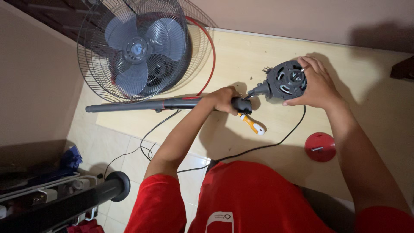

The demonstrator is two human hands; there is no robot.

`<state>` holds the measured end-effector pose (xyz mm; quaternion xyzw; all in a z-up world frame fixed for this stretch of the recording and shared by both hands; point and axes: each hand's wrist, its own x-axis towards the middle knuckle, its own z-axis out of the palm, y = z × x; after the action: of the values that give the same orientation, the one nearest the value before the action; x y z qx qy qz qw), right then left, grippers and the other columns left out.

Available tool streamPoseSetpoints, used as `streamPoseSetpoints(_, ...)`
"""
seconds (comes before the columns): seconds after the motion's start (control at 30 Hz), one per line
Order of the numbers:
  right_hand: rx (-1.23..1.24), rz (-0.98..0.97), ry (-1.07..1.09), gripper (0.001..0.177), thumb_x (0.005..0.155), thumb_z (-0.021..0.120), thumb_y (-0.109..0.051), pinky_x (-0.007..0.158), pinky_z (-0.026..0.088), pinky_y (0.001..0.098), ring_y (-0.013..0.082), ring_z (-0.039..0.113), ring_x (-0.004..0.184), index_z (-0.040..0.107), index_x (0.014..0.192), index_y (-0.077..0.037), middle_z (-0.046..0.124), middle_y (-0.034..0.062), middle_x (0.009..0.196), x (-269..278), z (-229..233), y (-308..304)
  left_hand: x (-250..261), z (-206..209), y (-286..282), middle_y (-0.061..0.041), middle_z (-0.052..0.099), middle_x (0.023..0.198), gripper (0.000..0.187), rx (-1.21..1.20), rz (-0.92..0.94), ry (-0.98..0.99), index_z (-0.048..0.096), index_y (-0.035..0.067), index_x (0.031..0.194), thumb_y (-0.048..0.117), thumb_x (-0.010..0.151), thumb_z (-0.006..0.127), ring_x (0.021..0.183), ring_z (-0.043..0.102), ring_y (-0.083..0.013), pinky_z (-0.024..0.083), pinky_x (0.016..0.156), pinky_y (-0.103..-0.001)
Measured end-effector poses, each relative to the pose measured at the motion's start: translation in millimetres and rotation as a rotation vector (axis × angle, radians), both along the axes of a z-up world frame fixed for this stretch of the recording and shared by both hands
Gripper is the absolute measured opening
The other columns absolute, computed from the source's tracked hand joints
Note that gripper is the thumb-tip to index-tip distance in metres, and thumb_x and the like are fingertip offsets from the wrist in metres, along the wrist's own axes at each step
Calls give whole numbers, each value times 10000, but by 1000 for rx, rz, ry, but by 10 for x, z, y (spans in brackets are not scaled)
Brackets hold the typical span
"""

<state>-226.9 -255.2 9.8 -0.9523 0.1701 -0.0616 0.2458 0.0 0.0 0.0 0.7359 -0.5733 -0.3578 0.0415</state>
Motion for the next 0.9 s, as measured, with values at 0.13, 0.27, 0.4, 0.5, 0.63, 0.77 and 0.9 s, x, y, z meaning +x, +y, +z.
streamPoseSetpoints(0.13, -18, -3, -1, 1412, 369, 966, -552, 1217, 286, 490, 401, 313, 1494, 353, 1564, -114, 368, 193, 1576, 24, 51, 20, 366, -663, -85, -209, 702, 1283, 527, -66, 213, 197, 698, 58, 1301, 319, 843, 672, 1204, 660, -341, 500, 1061, -377)
streamPoseSetpoints(0.27, 14, 9, -32, 1380, 387, 957, -539, 1220, 302, 485, 402, 321, 1500, 364, 1558, -114, 383, 184, 1585, 6, 70, 36, 530, -998, -244, -199, 717, 1254, 544, -169, 326, 66, 669, 66, 1334, 202, 807, 661, 1180, 678, -354, 525, 1021, -391)
streamPoseSetpoints(0.4, 13, 32, -85, 1388, 407, 946, -567, 1226, 308, 483, 403, 333, 1500, 337, 1555, -77, 382, 193, 1591, -13, 74, 37, 482, -999, -448, -222, 660, 1181, 651, -144, 165, -178, 614, 49, 1232, 225, 661, 873, 1101, 646, -376, 524, 936, -410)
streamPoseSetpoints(0.5, 9, -9, 19, 1428, 373, 960, -550, 1206, 279, 483, 391, 319, 1479, 337, 1575, -97, 363, 189, 1578, 22, 63, 24, 411, -1048, -543, -222, 638, 1194, 617, -93, 86, -326, 595, 31, 1194, 186, 661, 863, 1062, 657, -370, 546, 885, -420)
streamPoseSetpoints(0.63, -4, 21, -27, 1414, 394, 950, -566, 1237, 274, 470, 382, 321, 1502, 335, 1560, -57, 361, 191, 1586, 7, 58, 10, 433, -1270, -585, -205, 696, 1146, 279, -217, 94, -345, 681, 58, 1085, 119, 818, 734, 1030, 694, -362, 564, 870, -437)
streamPoseSetpoints(0.77, 3, 4, 13, 1431, 389, 954, -571, 1237, 264, 467, 376, 312, 1505, 317, 1563, -55, 350, 191, 1590, 14, 46, 11, 463, -1451, -556, -175, 724, 1087, 196, -308, 149, -246, 754, 112, 1010, 115, 825, 690, 989, 706, -351, 564, 868, -430)
streamPoseSetpoints(0.9, -29, -18, 77, 1489, 352, 973, -584, 1220, 235, 482, 370, 295, 1489, 293, 1566, -53, 334, 200, 1576, 46, 41, 18, 474, -1433, -555, -156, 729, 1052, 171, -266, 155, -238, 787, 165, 971, 151, 824, 701, 959, 708, -339, 563, 872, -421)
